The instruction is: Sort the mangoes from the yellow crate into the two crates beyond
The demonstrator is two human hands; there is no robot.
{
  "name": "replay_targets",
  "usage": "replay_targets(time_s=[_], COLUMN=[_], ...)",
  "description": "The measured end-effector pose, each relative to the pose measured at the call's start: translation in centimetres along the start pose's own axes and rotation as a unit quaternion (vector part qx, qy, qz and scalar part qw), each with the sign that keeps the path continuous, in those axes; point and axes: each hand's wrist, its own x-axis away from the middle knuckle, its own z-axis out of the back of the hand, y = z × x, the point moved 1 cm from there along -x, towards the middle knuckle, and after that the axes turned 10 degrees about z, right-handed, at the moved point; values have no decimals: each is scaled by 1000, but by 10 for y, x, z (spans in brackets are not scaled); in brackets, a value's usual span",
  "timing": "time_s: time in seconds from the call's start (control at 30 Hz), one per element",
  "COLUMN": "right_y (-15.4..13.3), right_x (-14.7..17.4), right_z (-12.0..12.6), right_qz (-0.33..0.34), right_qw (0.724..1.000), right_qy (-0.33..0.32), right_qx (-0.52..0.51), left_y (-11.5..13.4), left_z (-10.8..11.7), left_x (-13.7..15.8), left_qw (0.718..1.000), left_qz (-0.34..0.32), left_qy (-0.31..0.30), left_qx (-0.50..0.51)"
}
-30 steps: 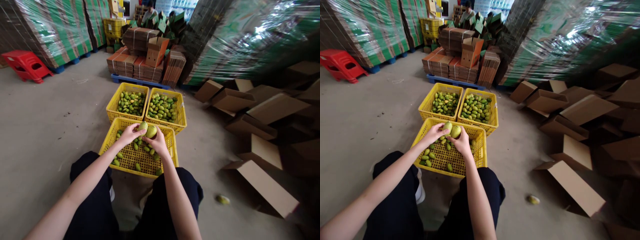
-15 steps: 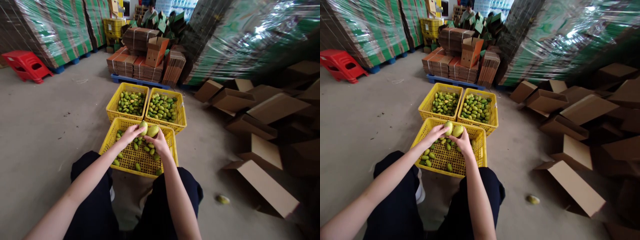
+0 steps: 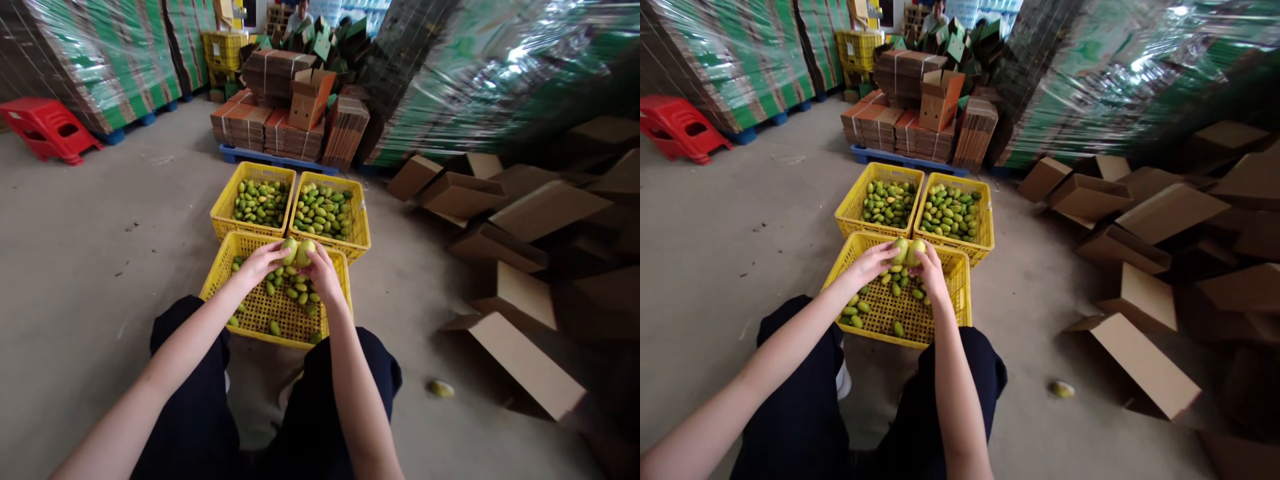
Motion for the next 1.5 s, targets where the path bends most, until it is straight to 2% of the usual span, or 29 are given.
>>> replay_targets(time_s=[0.13,0.33,0.57,0.67,0.8,0.9,1.07,1.17,1.33,1.5], right_y=[0,-8,-10,-10,-15,-22,-30,-27,-9,4], right_x=[2,7,6,6,5,5,7,13,15,6], right_z=[4,2,-5,-13,-27,-31,-27,-28,-34,-34], right_qz=[54,101,44,39,58,68,84,80,69,52], right_qw=[996,995,996,993,981,964,919,902,883,884], right_qy=[7,17,26,36,7,18,68,93,165,208], right_qx=[71,-10,-72,-110,-186,-258,-380,-413,-435,-415], left_y=[1,4,13,14,13,12,11,3,-17,-25], left_z=[4,4,-11,-18,-33,-43,-51,-54,-60,-60], left_x=[-5,0,11,7,3,5,12,11,5,-2], left_qw=[999,997,993,996,994,980,912,886,887,886], left_qz=[41,48,23,1,-42,-52,-94,-111,-161,-186], left_qy=[-9,-23,-66,-47,-28,-47,-65,-48,-40,-26], left_qx=[25,63,97,74,93,187,393,448,430,424])
